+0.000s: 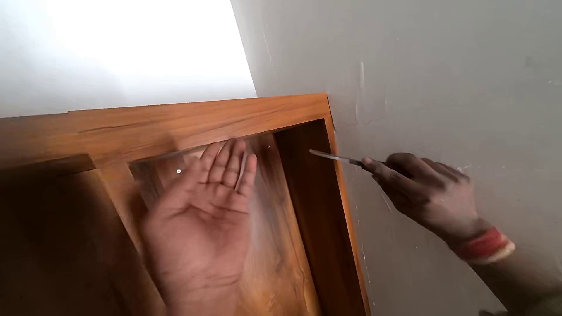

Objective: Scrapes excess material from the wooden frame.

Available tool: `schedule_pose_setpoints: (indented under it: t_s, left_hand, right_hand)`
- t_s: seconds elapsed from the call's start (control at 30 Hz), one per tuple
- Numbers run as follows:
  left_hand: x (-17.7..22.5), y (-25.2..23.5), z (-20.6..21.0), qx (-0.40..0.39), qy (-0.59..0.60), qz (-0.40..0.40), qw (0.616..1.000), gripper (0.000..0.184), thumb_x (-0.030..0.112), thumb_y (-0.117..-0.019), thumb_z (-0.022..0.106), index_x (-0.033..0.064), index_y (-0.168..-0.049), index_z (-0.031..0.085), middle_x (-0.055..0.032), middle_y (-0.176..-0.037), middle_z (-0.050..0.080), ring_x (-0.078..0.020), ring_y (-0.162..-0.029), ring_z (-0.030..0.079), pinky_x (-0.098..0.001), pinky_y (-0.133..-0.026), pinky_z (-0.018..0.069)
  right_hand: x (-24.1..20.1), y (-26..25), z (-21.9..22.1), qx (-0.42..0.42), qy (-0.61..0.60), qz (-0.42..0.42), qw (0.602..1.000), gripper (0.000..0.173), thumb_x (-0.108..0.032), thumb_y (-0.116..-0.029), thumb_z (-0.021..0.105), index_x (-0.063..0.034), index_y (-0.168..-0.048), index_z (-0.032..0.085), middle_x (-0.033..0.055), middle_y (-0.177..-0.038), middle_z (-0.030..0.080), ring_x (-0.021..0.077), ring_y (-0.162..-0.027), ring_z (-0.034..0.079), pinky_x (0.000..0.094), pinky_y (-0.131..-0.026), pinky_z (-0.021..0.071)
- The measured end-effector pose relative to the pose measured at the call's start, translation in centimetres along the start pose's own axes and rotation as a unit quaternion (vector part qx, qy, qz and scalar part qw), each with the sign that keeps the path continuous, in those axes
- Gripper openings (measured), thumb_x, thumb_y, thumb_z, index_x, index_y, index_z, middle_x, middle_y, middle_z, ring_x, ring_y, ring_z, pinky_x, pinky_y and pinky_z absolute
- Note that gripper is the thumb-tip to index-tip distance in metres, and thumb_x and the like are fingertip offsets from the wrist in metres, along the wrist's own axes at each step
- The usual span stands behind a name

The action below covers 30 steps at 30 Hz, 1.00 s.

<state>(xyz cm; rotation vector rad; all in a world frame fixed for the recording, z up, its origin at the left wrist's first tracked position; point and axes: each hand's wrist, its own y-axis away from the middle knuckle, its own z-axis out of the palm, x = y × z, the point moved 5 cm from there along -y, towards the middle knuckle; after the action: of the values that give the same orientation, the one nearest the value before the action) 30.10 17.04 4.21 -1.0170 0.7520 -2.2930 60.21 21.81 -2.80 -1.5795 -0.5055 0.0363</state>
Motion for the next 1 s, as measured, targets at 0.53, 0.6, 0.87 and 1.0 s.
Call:
schedule_pose_setpoints:
  t_s: [0.53, 0.6, 0.87, 1.0]
  left_hand:
    - [-11.0, -6.2, 3.8, -0.012, 0.028, -0.141, 0.990, 0.032, 0.009, -0.0964, 0.068, -0.0037, -0.125, 0.060, -0.0142, -0.116, 0.067, -0.0238, -0.105, 0.069, -0.0355, -0.096, 0.0571]
    - [-11.9, -6.6, 4.5, -0.011, 0.037, -0.157, 0.987, 0.034, 0.012, -0.0955, 0.070, -0.0031, -0.124, 0.061, -0.0144, -0.115, 0.068, -0.0231, -0.101, 0.070, -0.0355, -0.093, 0.0583]
    - [-11.4, -6.8, 4.9, -0.057, -0.012, -0.141, 0.988, 0.027, 0.008, -0.0997, 0.063, -0.0041, -0.123, 0.056, -0.0136, -0.115, 0.065, -0.0200, -0.101, 0.069, -0.0326, -0.094, 0.0577]
    - [-11.0, -7.2, 4.8, -0.094, -0.060, -0.136, 0.984, 0.030, 0.009, -0.1026, 0.059, -0.0049, -0.128, 0.053, -0.0152, -0.125, 0.063, -0.0195, -0.111, 0.067, -0.0338, -0.098, 0.0556]
  right_hand:
    - [1.0, -8.1, 4.1, -0.014, 0.008, -0.108, 0.994, 0.042, -0.023, -0.1065, 0.049, -0.0317, -0.146, 0.057, 0.0207, -0.102, 0.066, 0.0395, -0.069, 0.062, 0.0507, -0.053, 0.0440]
    - [1.1, -8.5, 3.9, -0.028, 0.002, -0.110, 0.994, 0.042, -0.026, -0.1058, 0.050, -0.0313, -0.147, 0.057, 0.0199, -0.098, 0.065, 0.0383, -0.066, 0.060, 0.0499, -0.051, 0.0428]
    - [1.2, -7.8, 4.5, -0.009, 0.030, -0.103, 0.994, 0.041, -0.028, -0.1066, 0.050, -0.0316, -0.147, 0.057, 0.0195, -0.095, 0.065, 0.0379, -0.065, 0.060, 0.0491, -0.051, 0.0436]
    - [1.0, -8.0, 4.4, 0.009, 0.058, -0.100, 0.993, 0.041, -0.024, -0.1060, 0.051, -0.0322, -0.145, 0.059, 0.0183, -0.093, 0.065, 0.0370, -0.063, 0.059, 0.0476, -0.049, 0.0422]
